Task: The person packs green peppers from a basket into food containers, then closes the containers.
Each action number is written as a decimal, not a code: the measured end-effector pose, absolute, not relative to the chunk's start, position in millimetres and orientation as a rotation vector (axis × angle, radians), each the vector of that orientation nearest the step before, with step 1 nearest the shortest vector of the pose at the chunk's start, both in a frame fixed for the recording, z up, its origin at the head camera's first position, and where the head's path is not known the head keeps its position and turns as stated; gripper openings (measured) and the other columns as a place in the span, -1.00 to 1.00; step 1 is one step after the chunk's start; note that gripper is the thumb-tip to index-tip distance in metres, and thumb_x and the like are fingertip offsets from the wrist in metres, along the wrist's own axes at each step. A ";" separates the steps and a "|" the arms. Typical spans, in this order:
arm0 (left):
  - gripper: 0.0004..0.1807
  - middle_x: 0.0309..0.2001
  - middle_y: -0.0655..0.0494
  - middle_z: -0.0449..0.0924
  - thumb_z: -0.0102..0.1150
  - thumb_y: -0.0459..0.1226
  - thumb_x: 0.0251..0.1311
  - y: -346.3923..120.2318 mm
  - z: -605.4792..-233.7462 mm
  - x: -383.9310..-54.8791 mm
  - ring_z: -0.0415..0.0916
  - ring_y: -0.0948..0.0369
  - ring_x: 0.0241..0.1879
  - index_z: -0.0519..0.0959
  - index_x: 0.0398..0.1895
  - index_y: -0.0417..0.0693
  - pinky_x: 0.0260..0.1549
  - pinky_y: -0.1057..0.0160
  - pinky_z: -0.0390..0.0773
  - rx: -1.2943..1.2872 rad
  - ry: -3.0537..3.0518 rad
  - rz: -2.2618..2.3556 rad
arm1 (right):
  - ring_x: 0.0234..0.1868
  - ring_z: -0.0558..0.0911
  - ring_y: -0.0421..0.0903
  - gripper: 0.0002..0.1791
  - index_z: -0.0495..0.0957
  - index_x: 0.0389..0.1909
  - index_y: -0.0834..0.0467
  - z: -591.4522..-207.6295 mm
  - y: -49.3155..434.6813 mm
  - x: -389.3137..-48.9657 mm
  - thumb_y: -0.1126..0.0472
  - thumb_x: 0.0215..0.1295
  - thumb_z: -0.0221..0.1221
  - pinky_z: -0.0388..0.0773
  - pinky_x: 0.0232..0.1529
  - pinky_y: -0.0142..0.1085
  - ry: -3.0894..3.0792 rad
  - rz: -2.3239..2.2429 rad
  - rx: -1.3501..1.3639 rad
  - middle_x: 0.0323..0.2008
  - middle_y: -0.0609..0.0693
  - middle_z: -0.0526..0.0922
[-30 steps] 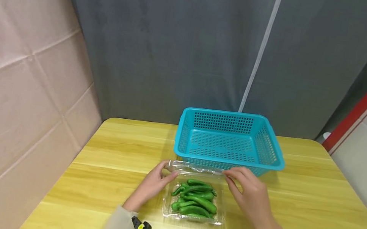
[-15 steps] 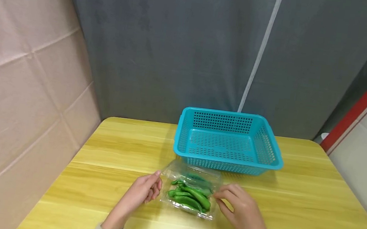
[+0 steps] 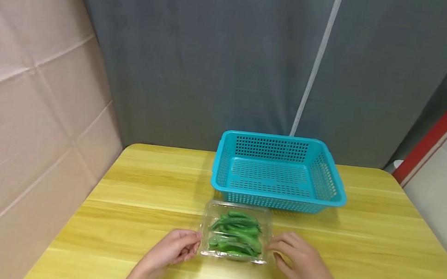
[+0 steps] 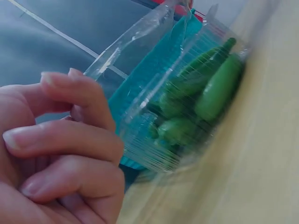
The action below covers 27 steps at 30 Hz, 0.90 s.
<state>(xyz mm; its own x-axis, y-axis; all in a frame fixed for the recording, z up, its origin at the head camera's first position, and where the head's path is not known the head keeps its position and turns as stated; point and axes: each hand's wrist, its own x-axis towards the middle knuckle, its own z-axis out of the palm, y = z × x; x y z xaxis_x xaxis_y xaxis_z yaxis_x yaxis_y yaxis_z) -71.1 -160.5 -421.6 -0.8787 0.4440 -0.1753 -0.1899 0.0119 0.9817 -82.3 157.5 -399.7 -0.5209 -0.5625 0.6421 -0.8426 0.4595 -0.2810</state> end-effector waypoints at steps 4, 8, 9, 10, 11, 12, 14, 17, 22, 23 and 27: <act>-0.61 -0.73 0.19 0.32 -0.07 -0.12 0.26 -160.7 -434.3 -71.6 0.01 0.37 -0.85 0.41 -0.58 -0.25 -0.91 0.44 -0.02 0.275 1.835 1.923 | -0.24 0.51 -0.28 -0.58 0.53 -0.09 0.04 -409.2 156.5 -78.0 0.34 -0.05 0.28 0.42 -0.15 -0.50 -2.374 0.872 0.960 -0.29 -0.25 0.54; -0.63 -0.74 0.20 0.31 -0.05 -0.09 0.24 -160.5 -439.0 -71.7 0.02 0.37 -0.85 0.41 -0.60 -0.17 -0.92 0.44 -0.01 0.246 1.829 1.927 | -0.33 0.49 -0.31 -0.51 0.47 0.00 0.07 -417.7 148.6 -78.6 0.33 -0.02 0.29 0.52 -0.31 -0.40 -2.482 1.066 0.641 -0.37 -0.26 0.48; -0.63 -0.74 0.20 0.30 -0.04 -0.09 0.24 -160.6 -439.8 -71.5 0.03 0.37 -0.85 0.41 -0.61 -0.15 -0.92 0.44 0.00 0.235 1.836 1.925 | -0.33 0.49 -0.28 -0.50 0.45 0.04 0.09 -419.7 147.1 -79.6 0.31 0.01 0.28 0.54 -0.32 -0.38 -2.510 1.133 0.572 -0.35 -0.23 0.48; -0.63 -0.75 0.21 0.30 -0.04 -0.09 0.23 -160.9 -440.6 -71.4 0.04 0.37 -0.85 0.40 -0.62 -0.14 -0.91 0.44 0.01 0.222 1.843 1.922 | -0.30 0.49 -0.26 -0.49 0.40 0.09 0.11 -421.3 145.9 -80.5 0.27 0.06 0.26 0.54 -0.31 -0.36 -2.546 1.192 0.510 -0.32 -0.18 0.48; -0.62 -0.76 0.20 0.28 -0.03 -0.08 0.22 -161.1 -441.3 -71.4 0.04 0.37 -0.84 0.38 -0.64 -0.14 -0.91 0.44 0.01 0.208 1.852 1.918 | -0.29 0.49 -0.24 -0.47 0.35 0.14 0.12 -423.0 145.0 -81.2 0.22 0.11 0.22 0.54 -0.30 -0.37 -2.589 1.251 0.450 -0.28 -0.13 0.47; -0.61 -0.77 0.20 0.26 -0.02 -0.07 0.21 -161.2 -442.1 -71.4 0.03 0.36 -0.84 0.35 -0.67 -0.13 -0.91 0.45 0.01 0.195 1.866 1.909 | -0.26 0.49 -0.22 -0.44 0.28 0.20 0.11 -424.4 144.4 -81.6 0.15 0.16 0.18 0.53 -0.28 -0.37 -2.643 1.297 0.385 -0.24 -0.08 0.47; -0.59 -0.78 0.20 0.22 0.01 -0.06 0.19 -161.5 -444.2 -71.7 0.03 0.35 -0.83 0.30 -0.71 -0.09 -0.89 0.45 0.01 0.164 1.901 1.883 | -0.26 0.50 -0.17 -0.35 0.15 0.28 0.12 -427.4 143.7 -81.9 0.07 0.20 0.13 0.52 -0.29 -0.37 -2.721 1.393 0.310 -0.17 -0.01 0.46; -0.55 -0.80 0.21 0.17 0.03 0.00 0.16 -161.7 -446.9 -71.9 0.01 0.33 -0.83 0.25 -0.73 -0.05 -0.89 0.44 0.03 0.120 1.971 1.825 | -0.34 0.55 -0.09 -0.28 -0.01 0.34 0.09 -429.9 142.9 -81.2 0.03 0.23 0.08 0.54 -0.36 -0.34 -2.787 1.652 0.230 -0.21 0.05 0.49; -0.55 -0.77 0.19 0.27 0.01 0.07 0.14 -160.7 -449.1 -71.6 0.09 0.33 -0.82 0.35 -0.65 -0.11 -0.88 0.45 0.13 0.057 2.050 1.766 | -0.48 0.58 0.07 -0.22 -0.19 0.37 0.09 -433.2 144.8 -82.3 0.13 0.26 0.06 0.57 -0.43 -0.16 -2.674 2.226 0.219 -0.41 0.26 0.56; -0.53 -0.75 0.18 0.31 0.00 0.07 0.15 -160.1 -449.2 -71.5 0.12 0.33 -0.82 0.38 -0.61 -0.15 -0.87 0.45 0.15 0.056 2.041 1.770 | -0.49 0.58 0.08 -0.21 -0.22 0.37 0.09 -433.7 145.4 -82.3 0.16 0.26 0.05 0.57 -0.43 -0.13 -2.646 2.303 0.227 -0.42 0.29 0.56; -0.48 -0.67 0.11 0.41 -0.06 0.03 0.21 -157.4 -448.7 -71.0 0.20 0.32 -0.80 0.44 -0.43 -0.35 -0.87 0.45 0.19 0.094 1.956 1.821 | -0.49 0.59 0.07 -0.22 -0.26 0.37 0.10 -436.3 145.5 -81.4 0.20 0.29 0.00 0.56 -0.40 -0.06 -2.535 2.513 0.250 -0.42 0.33 0.56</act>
<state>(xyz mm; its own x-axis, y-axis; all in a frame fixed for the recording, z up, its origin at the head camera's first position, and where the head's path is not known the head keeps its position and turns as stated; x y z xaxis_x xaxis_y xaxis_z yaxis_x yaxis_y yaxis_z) -71.0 -157.4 -448.7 -0.8902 0.3558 -0.2845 -0.2584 0.1199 0.9586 -81.4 145.5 -436.3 -0.8969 -0.3912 -0.2062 0.2028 0.0504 -0.9779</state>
